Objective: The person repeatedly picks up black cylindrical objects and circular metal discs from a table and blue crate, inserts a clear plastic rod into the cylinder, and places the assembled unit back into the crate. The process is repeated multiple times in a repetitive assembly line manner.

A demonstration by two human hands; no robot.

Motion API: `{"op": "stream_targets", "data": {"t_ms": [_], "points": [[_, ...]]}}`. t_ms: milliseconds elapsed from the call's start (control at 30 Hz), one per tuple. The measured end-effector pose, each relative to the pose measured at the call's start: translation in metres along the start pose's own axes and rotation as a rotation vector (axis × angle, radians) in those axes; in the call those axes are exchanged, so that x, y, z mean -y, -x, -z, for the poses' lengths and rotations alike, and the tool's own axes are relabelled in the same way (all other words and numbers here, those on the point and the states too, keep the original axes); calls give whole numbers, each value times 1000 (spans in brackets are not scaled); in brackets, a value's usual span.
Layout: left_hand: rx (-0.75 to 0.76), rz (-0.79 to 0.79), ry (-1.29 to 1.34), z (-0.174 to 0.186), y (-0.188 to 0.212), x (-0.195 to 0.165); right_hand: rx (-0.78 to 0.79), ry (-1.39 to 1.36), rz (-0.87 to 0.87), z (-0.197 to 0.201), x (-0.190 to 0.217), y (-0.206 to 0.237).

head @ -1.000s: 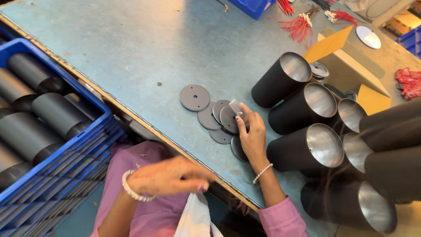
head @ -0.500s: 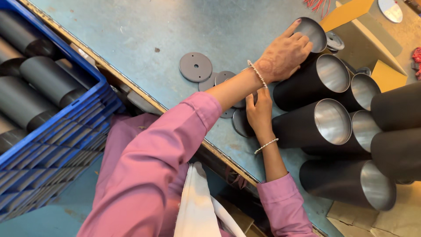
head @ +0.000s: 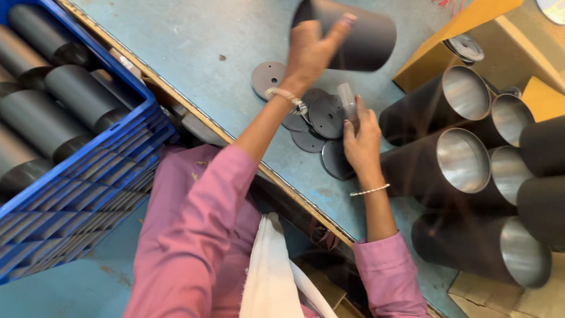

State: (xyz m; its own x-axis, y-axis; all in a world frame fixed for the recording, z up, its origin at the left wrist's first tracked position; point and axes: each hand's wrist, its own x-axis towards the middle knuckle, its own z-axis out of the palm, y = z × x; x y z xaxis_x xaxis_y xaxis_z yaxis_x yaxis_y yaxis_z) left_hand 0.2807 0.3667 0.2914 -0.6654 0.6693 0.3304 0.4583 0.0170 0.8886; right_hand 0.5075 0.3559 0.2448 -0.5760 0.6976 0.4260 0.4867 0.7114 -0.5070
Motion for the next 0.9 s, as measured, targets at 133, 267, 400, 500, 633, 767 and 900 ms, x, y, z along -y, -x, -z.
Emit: {"op": "stream_targets", "data": {"t_ms": [133,267,400,500,633,767,900], "points": [[-174,39,1055,78,49,32,-95,-41,59,8,8,-3],[-207,270,1553,145,98,47,-175,-183,-34,13,36,-3],[-131,252,1514,196,113,62,-201,-427,-249,20,78,-1],[-226,309,1437,204,115,70,-159,-597,-235,33,109,-12],[-240,353,1485,194,115,73,1,-900,-282,75,147,-27],[-164,334,1588,183,114,67,63,-848,-104,102,184,-33],[-85,317,1617,182,115,55,146,-826,-17,98,207,-34]]}}
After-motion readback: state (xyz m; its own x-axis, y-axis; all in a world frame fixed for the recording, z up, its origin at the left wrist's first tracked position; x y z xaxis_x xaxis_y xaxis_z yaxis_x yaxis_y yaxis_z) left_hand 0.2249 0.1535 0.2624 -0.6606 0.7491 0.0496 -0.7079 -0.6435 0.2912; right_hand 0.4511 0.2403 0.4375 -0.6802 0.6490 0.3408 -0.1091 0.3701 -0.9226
